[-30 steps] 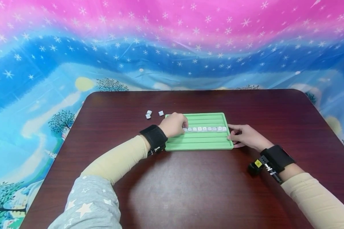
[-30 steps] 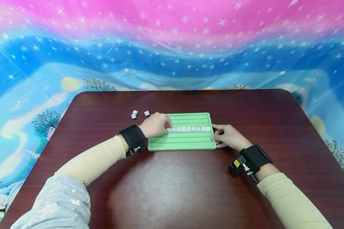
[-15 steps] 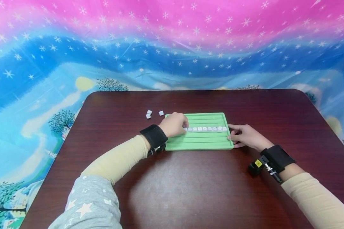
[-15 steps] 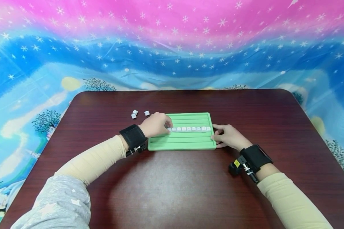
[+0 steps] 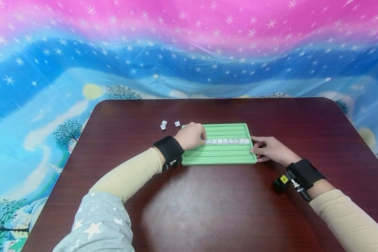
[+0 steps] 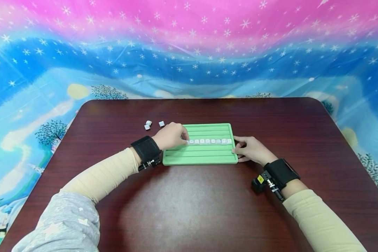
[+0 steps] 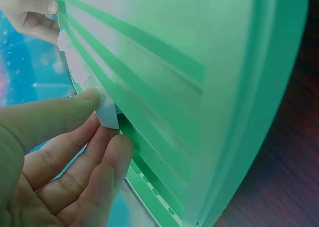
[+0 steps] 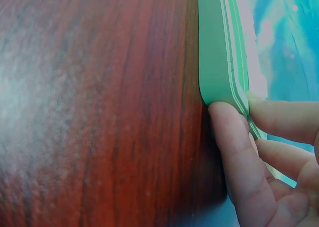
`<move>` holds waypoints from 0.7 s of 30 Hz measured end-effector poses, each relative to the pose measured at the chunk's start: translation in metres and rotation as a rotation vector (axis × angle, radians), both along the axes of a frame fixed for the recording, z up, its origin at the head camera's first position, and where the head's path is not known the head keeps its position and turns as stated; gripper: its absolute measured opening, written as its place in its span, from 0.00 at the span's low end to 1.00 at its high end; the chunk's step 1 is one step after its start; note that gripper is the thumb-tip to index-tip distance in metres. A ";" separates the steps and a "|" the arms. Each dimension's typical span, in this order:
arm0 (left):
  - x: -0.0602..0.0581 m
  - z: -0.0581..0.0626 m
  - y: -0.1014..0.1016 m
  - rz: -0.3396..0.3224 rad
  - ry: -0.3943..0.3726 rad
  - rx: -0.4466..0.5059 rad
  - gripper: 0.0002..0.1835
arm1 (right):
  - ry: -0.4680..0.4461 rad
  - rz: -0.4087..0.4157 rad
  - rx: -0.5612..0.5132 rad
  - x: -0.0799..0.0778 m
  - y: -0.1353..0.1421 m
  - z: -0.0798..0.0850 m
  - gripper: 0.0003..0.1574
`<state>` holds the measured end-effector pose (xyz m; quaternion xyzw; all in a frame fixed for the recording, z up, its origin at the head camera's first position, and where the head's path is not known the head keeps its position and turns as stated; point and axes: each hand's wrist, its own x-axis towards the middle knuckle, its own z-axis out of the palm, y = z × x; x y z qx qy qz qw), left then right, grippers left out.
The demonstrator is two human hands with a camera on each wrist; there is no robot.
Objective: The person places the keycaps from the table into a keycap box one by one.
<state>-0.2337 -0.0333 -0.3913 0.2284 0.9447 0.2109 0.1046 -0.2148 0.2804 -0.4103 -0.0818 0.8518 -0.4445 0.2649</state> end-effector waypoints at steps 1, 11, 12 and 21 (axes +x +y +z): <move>0.000 0.000 0.000 -0.002 0.000 0.003 0.02 | 0.001 0.000 0.002 0.000 0.000 0.000 0.44; 0.001 0.000 -0.004 -0.032 -0.005 0.026 0.07 | -0.007 0.000 0.003 0.000 -0.001 0.000 0.44; 0.001 0.000 -0.005 -0.034 -0.008 0.030 0.08 | -0.008 0.001 0.002 0.000 -0.001 0.000 0.44; -0.002 -0.001 -0.015 -0.040 -0.032 0.064 0.12 | -0.011 0.004 0.001 0.000 -0.001 0.001 0.45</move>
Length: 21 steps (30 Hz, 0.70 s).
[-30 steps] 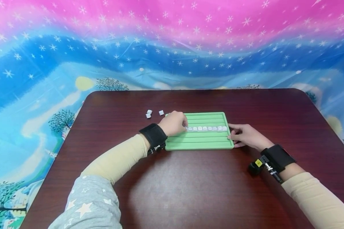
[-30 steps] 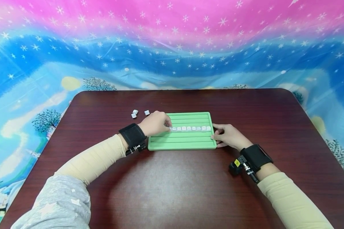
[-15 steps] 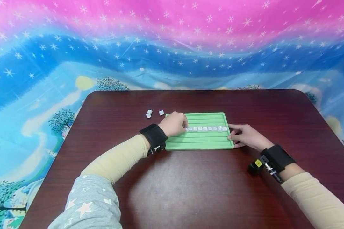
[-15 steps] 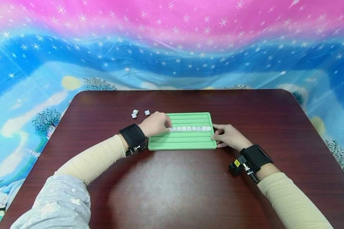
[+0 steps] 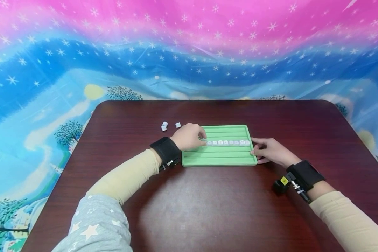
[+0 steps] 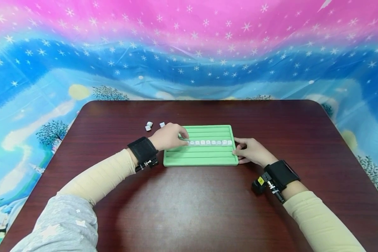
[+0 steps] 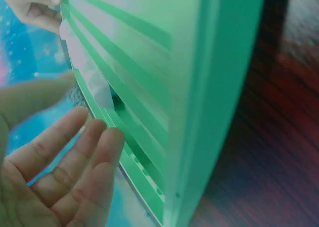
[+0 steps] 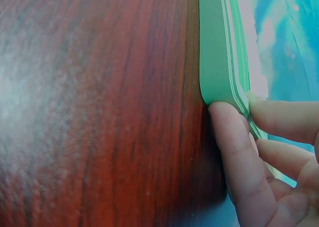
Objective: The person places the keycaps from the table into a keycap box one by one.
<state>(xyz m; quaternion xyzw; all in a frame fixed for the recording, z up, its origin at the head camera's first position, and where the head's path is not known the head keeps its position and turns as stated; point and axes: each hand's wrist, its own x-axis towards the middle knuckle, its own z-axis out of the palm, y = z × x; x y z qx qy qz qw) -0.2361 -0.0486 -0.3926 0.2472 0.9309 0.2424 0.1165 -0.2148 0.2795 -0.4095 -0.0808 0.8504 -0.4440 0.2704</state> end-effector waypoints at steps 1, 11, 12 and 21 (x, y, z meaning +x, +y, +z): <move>-0.001 0.000 -0.002 -0.007 0.005 0.012 0.13 | 0.000 -0.001 0.001 0.000 0.000 0.000 0.45; -0.009 0.015 -0.036 -0.100 0.087 0.166 0.17 | 0.009 0.005 -0.003 0.000 0.001 -0.001 0.45; -0.010 0.015 -0.041 -0.102 0.106 0.161 0.17 | 0.011 0.007 -0.003 0.000 0.001 -0.001 0.45; -0.020 0.008 -0.095 -0.002 0.203 0.094 0.15 | 0.016 0.010 -0.007 0.000 0.003 -0.002 0.45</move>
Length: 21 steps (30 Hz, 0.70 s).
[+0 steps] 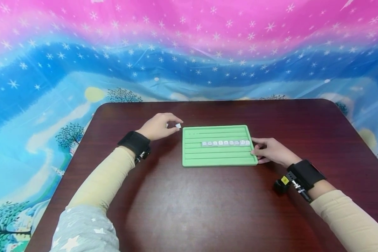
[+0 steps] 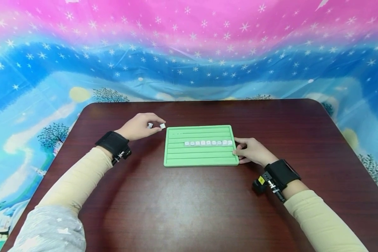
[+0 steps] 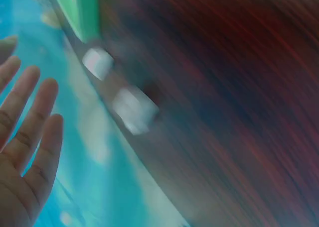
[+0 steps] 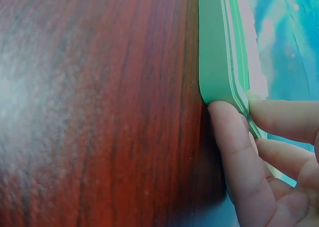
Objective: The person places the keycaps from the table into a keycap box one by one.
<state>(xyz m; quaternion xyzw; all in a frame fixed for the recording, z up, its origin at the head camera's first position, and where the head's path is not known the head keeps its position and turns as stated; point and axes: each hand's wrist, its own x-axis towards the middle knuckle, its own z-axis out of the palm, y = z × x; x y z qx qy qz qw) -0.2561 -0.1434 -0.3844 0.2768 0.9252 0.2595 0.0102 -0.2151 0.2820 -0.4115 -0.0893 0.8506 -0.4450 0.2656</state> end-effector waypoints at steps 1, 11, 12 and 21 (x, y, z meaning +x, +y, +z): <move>-0.001 -0.002 -0.006 0.015 -0.002 -0.007 0.16 | 0.001 0.001 0.001 0.000 0.000 0.000 0.45; -0.005 -0.014 -0.037 0.172 -0.116 -0.106 0.15 | 0.005 0.009 -0.006 0.001 -0.001 0.002 0.45; -0.005 -0.015 -0.038 0.181 -0.125 -0.109 0.15 | 0.007 0.012 -0.007 0.001 0.000 0.002 0.45; -0.009 -0.020 -0.031 0.174 -0.134 -0.143 0.15 | -0.014 -0.006 -0.010 0.001 0.000 0.002 0.44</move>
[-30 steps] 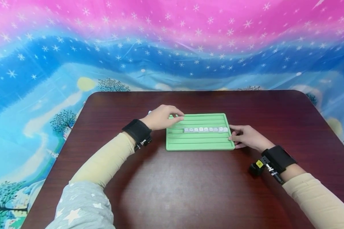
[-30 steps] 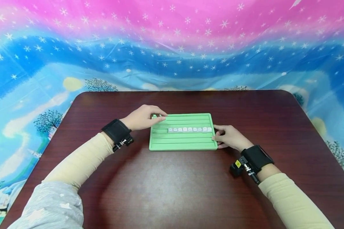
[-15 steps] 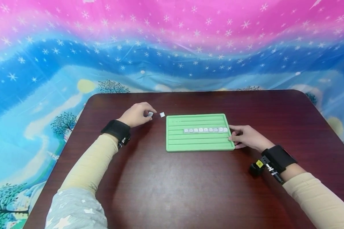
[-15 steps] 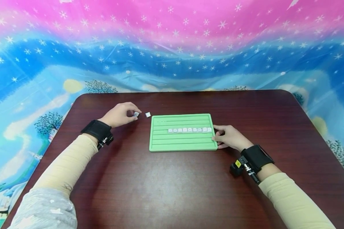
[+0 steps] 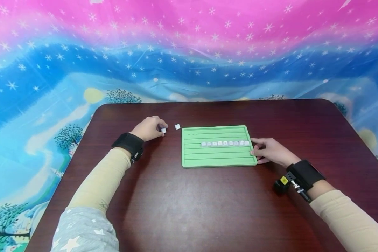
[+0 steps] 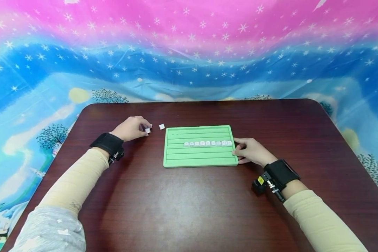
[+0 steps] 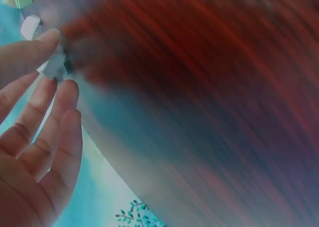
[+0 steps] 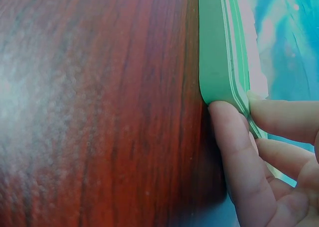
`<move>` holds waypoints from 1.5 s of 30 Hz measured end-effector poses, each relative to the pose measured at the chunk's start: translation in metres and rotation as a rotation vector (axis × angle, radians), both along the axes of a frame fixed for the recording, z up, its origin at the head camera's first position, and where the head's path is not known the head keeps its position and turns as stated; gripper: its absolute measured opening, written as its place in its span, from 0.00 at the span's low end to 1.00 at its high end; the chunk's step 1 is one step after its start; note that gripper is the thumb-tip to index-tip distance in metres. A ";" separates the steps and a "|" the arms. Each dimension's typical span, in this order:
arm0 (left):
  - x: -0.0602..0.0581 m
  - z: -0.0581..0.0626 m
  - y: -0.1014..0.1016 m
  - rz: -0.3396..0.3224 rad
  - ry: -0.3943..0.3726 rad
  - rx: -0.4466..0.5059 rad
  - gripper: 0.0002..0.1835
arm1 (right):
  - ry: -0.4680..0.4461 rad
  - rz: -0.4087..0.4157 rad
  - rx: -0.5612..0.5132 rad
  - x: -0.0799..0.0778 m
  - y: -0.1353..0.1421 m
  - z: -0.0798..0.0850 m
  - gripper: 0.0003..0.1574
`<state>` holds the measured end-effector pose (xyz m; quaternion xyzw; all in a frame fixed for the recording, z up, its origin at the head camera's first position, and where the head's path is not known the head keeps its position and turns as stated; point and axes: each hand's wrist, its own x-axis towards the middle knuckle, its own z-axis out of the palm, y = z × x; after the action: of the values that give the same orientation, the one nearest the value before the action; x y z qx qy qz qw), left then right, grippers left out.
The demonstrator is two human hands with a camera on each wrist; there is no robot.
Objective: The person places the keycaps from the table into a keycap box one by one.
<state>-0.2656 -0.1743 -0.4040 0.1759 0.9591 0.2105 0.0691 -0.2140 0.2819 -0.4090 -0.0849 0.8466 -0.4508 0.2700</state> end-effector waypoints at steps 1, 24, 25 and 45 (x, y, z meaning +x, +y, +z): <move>-0.001 -0.001 0.001 0.000 0.000 -0.003 0.15 | -0.002 -0.001 0.000 0.000 0.000 0.000 0.44; 0.013 0.006 0.017 0.080 0.035 0.099 0.10 | 0.008 0.010 0.001 0.001 0.001 -0.004 0.44; 0.013 0.006 0.018 0.083 0.035 0.113 0.10 | 0.007 0.009 0.001 0.001 0.001 -0.005 0.45; 0.033 0.009 0.040 0.194 -0.121 0.363 0.13 | 0.001 -0.001 0.001 0.002 -0.002 0.001 0.44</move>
<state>-0.2326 -0.1344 -0.3948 0.0794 0.9120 0.3957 0.0733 -0.2119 0.2803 -0.4077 -0.0845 0.8470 -0.4504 0.2695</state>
